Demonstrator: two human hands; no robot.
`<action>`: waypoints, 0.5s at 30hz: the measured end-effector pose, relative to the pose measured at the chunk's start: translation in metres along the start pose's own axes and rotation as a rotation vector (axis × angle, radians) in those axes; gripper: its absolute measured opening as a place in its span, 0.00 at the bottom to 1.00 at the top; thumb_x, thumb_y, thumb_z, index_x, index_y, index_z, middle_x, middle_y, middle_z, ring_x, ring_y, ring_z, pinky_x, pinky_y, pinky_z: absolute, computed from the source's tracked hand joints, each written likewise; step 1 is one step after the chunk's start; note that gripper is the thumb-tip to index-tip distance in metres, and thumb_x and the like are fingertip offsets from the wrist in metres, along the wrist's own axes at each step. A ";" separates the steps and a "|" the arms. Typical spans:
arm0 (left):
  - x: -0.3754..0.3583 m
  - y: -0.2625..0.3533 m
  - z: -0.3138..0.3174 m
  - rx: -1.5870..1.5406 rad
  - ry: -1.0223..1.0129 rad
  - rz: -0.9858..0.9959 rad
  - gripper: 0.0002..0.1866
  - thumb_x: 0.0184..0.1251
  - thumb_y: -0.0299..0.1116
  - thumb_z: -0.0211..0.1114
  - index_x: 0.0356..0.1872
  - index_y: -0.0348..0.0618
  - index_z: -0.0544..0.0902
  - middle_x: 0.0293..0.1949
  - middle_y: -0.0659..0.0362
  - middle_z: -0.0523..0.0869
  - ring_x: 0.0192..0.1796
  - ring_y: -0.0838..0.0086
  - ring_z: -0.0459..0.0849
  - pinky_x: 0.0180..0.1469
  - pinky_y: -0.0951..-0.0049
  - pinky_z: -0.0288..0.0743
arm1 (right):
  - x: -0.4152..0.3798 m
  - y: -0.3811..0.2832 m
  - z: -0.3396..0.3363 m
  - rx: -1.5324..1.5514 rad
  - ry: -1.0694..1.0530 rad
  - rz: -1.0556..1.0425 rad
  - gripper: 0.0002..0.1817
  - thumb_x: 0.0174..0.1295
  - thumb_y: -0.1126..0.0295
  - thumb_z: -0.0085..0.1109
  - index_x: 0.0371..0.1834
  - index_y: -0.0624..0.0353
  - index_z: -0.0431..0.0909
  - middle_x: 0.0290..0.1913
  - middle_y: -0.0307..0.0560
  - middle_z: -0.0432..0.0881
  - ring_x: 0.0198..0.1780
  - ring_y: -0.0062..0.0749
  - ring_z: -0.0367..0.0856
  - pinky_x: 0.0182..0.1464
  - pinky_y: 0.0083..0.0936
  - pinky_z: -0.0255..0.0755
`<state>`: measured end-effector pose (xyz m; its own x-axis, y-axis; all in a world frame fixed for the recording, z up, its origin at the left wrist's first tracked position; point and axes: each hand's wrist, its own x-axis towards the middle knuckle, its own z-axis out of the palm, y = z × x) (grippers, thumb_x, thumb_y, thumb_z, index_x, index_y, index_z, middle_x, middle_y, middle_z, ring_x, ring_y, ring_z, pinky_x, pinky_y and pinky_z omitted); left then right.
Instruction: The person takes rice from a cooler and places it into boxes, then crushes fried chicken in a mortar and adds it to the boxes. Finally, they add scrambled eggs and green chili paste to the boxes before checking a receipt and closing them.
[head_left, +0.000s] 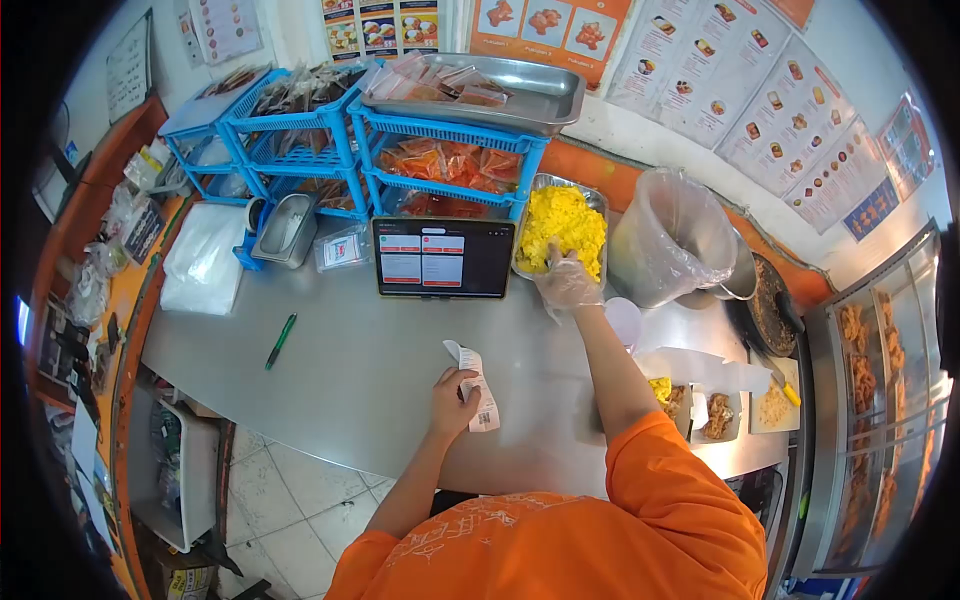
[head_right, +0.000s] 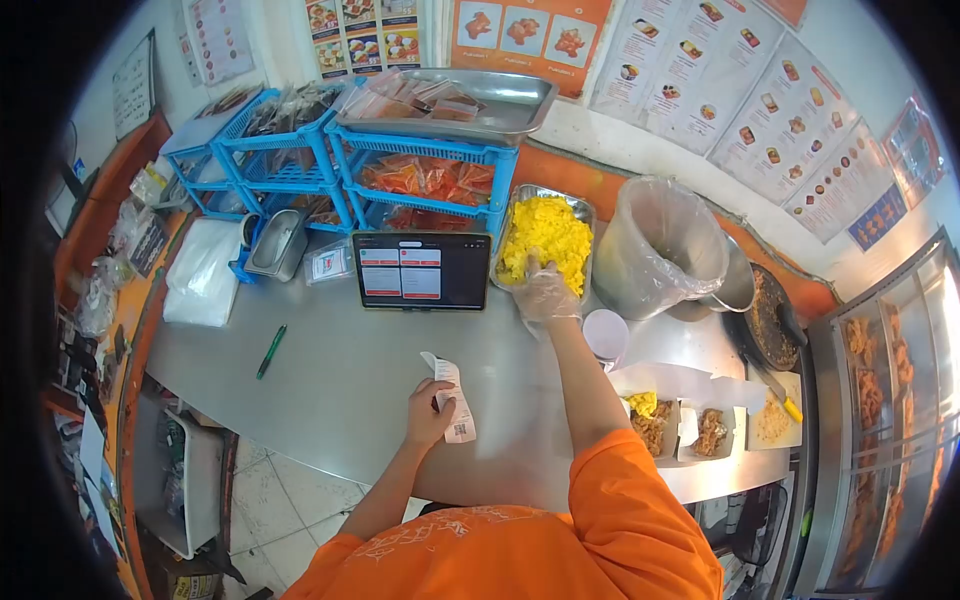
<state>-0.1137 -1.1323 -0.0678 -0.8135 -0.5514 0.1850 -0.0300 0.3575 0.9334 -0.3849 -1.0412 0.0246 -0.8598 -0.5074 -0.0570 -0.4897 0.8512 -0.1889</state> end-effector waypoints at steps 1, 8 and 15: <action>0.000 -0.001 0.000 0.032 -0.014 -0.006 0.12 0.50 0.25 0.64 0.38 0.39 0.81 0.34 0.54 0.80 0.25 0.68 0.78 0.30 0.70 0.73 | 0.005 0.005 0.011 -0.028 0.010 -0.052 0.35 0.60 0.54 0.50 0.72 0.50 0.58 0.62 0.66 0.67 0.58 0.58 0.75 0.59 0.48 0.70; 0.000 -0.003 0.001 0.034 -0.013 0.025 0.12 0.50 0.25 0.64 0.39 0.38 0.81 0.34 0.53 0.80 0.30 0.63 0.79 0.33 0.68 0.74 | 0.008 0.001 0.009 -0.148 -0.060 -0.108 0.33 0.59 0.57 0.49 0.70 0.51 0.61 0.56 0.64 0.73 0.57 0.57 0.76 0.59 0.46 0.71; 0.001 -0.005 0.002 0.020 0.001 0.038 0.12 0.51 0.25 0.64 0.39 0.38 0.81 0.34 0.54 0.80 0.28 0.63 0.79 0.31 0.68 0.73 | 0.021 0.019 -0.009 -0.125 -0.235 -0.226 0.25 0.60 0.61 0.45 0.63 0.47 0.71 0.60 0.58 0.74 0.58 0.51 0.77 0.59 0.44 0.71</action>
<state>-0.1155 -1.1330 -0.0732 -0.8139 -0.5377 0.2201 -0.0107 0.3927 0.9196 -0.4136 -1.0343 0.0291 -0.6781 -0.6897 -0.2539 -0.6903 0.7163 -0.1021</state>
